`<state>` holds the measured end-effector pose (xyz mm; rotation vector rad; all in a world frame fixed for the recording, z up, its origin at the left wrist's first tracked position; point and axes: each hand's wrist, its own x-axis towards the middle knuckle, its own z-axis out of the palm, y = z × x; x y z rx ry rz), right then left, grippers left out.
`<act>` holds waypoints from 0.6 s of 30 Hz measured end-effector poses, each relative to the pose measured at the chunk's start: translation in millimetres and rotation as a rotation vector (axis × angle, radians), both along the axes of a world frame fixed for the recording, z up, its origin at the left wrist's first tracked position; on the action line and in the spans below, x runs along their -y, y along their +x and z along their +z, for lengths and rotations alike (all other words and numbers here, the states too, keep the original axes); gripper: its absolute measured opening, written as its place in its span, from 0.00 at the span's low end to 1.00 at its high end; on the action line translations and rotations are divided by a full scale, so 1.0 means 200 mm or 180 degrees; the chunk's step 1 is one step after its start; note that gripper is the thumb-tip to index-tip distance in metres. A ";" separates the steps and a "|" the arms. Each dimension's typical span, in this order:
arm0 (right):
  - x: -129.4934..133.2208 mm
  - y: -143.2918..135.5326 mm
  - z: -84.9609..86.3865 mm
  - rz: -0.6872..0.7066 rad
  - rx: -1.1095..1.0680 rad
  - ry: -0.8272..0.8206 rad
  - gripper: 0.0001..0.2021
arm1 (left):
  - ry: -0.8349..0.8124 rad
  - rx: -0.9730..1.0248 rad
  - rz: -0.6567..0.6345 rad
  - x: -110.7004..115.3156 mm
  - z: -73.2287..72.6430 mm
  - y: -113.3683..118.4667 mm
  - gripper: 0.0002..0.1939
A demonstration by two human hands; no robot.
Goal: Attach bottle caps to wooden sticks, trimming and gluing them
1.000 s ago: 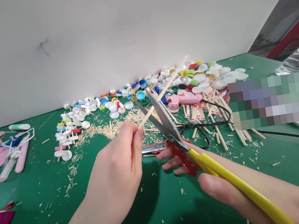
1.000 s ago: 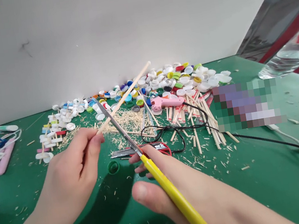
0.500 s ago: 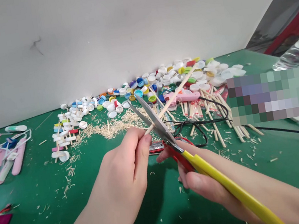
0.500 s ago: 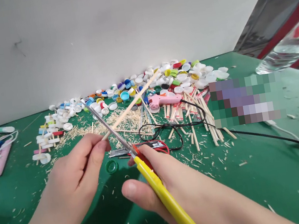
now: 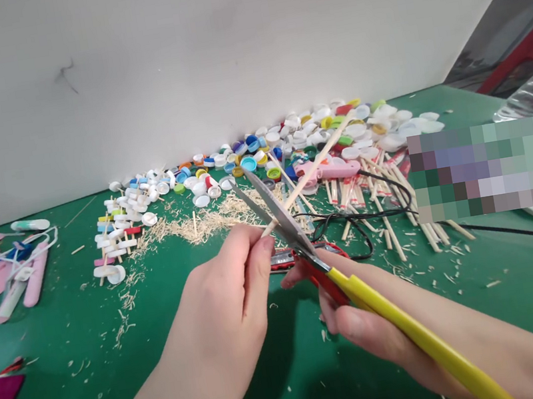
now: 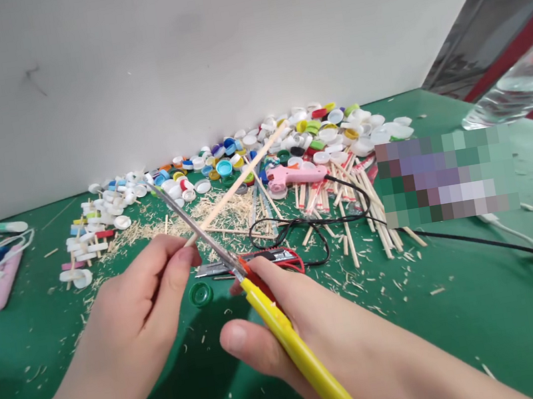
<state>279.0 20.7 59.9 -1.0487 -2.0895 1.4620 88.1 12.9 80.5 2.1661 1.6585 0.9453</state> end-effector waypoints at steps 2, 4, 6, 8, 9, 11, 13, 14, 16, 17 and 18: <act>0.00 0.00 0.00 0.0003 -0.0006 -0.0023 0.26 | 0.0012 0.0018 -0.0007 0.00 0.00 0.00 0.08; 0.00 0.01 -0.01 -0.0012 0.0008 -0.0078 0.28 | 0.0011 0.0008 -0.0013 0.00 0.00 0.00 0.08; 0.00 0.01 -0.01 -0.0024 0.0028 -0.0146 0.29 | 0.0013 -0.0015 -0.0004 0.00 0.00 0.00 0.08; 0.00 0.01 -0.01 -0.0025 0.0010 -0.0164 0.28 | 0.0005 -0.0051 0.0007 0.00 0.00 0.01 0.08; 0.00 0.01 -0.01 -0.0039 0.0003 -0.0157 0.28 | 0.0003 -0.0072 0.0008 0.00 0.00 0.01 0.08; 0.00 0.01 -0.01 -0.0056 -0.0001 -0.0141 0.27 | 0.0000 -0.0132 0.0008 0.00 0.00 0.00 0.08; 0.00 0.01 -0.01 -0.0049 0.0023 -0.0133 0.27 | 0.0015 -0.0210 0.0031 0.00 0.00 0.00 0.08; 0.00 0.01 -0.02 -0.0035 0.0030 -0.0115 0.28 | 0.0029 -0.0242 0.0044 0.00 0.00 0.00 0.08; 0.00 0.01 -0.02 0.0009 0.0045 -0.0038 0.28 | 0.0031 -0.0268 0.0059 0.01 0.01 0.00 0.08; 0.00 0.01 -0.01 0.0013 0.0053 0.0017 0.27 | 0.0021 -0.0255 0.0058 0.01 0.01 0.00 0.08; 0.01 0.01 -0.01 -0.0001 0.0063 0.0070 0.27 | 0.0002 -0.0226 0.0056 0.01 0.01 0.00 0.08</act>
